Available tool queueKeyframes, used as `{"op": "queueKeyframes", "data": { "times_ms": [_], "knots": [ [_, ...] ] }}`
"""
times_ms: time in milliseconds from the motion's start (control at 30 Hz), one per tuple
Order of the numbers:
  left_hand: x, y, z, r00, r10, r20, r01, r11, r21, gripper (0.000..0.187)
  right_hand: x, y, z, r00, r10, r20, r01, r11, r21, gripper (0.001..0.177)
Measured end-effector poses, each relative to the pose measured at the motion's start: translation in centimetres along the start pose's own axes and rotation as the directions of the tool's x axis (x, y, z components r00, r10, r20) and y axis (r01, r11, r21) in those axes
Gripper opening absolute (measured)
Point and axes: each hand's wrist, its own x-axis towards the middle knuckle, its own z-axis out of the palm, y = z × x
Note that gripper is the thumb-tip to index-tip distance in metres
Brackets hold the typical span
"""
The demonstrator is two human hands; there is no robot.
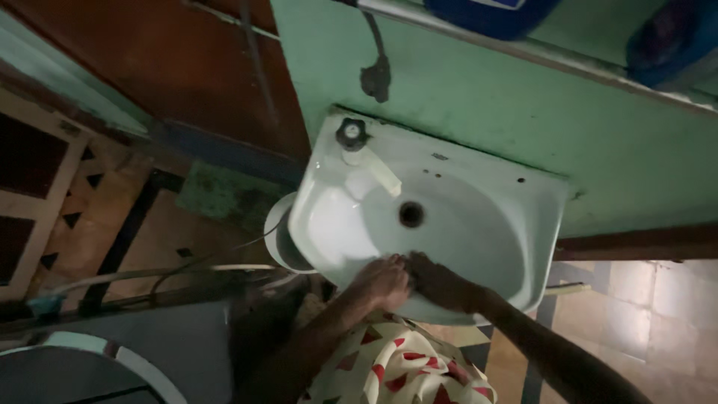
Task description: The person repeatedly washes their hands at a wall-mounted sink. They turn the tap on and off multiple times, rub their hands together under the water, and rinse the sink basin. The person wears a patterned dress and a bracelet.
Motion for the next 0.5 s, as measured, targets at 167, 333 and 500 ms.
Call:
{"op": "queueKeyframes", "data": {
  "times_ms": [167,333,500],
  "knots": [
    [-1.1,-2.0,-0.7,0.995,-0.076,-0.058,0.077,0.997,0.018,0.047,-5.8,-0.7,-2.5,0.996,-0.054,-0.067,0.039,0.977,-0.209,0.051],
    [-7.9,-7.5,-6.8,0.846,0.107,-0.522,0.037,0.965,0.259,0.034,-11.5,-0.4,-3.5,0.984,-0.064,-0.164,0.007,0.946,-0.324,0.066],
    [-8.2,-4.4,-8.9,0.801,-0.033,-0.598,0.219,0.945,0.242,0.079,-8.4,-1.9,-1.5,0.964,-0.091,-0.25,0.044,0.981,-0.188,0.055]
  ]
}}
